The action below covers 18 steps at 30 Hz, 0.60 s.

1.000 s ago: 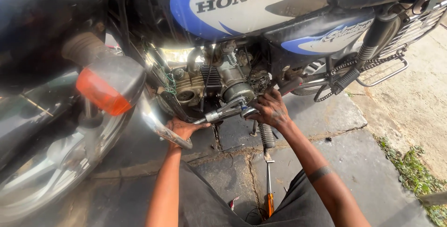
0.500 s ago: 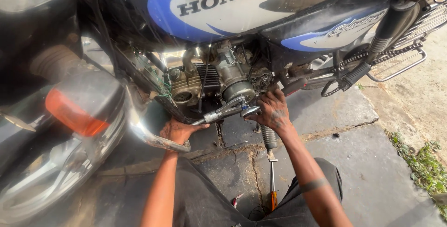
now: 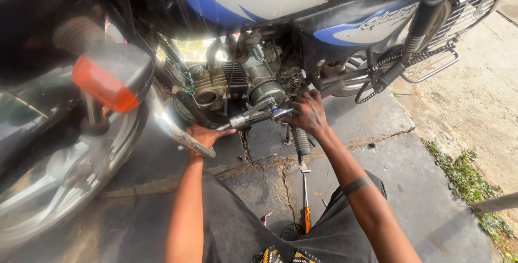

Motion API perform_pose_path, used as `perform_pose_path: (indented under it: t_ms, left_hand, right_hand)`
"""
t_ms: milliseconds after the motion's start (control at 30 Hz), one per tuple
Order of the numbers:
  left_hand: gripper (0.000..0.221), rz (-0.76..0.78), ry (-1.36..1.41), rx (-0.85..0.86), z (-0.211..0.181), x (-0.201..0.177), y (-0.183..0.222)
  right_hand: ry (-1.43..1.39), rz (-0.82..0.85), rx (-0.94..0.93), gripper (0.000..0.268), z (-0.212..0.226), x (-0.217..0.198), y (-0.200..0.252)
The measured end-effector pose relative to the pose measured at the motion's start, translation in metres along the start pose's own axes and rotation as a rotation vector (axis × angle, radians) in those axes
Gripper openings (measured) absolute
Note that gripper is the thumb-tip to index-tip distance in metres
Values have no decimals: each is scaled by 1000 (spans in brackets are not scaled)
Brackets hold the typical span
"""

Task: The person aligns a round metal engine cover (flywheel cover) onto the motorcycle engine with both hands, then uses a socket wrench with an extension bar to tighten the mounting bolts, repositioning the wrench repeatedly while seated on the ground.

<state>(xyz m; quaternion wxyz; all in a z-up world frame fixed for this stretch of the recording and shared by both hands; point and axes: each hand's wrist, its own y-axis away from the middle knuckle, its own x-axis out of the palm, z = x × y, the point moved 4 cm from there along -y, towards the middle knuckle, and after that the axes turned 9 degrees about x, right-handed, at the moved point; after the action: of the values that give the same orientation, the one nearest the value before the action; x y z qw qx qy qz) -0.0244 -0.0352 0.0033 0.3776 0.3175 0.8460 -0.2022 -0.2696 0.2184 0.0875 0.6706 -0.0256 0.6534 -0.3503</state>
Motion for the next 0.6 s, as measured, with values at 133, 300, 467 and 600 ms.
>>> perform_pose_path:
  t_ms: [133, 300, 467, 600]
  left_hand:
    - [140, 30, -96, -52, -2, -1, 3]
    - [135, -19, 52, -38, -15, -12, 9]
    - [139, 107, -226, -46, -5, 2, 3]
    - [138, 8, -112, -56, -19, -18, 12]
  right_hand:
    - [173, 70, -94, 58, 14, -14, -3]
    - [150, 80, -273, 51, 24, -30, 17]
    - [184, 369, -204, 53, 26, -22, 69]
    - [105, 214, -81, 56, 30, -41, 79]
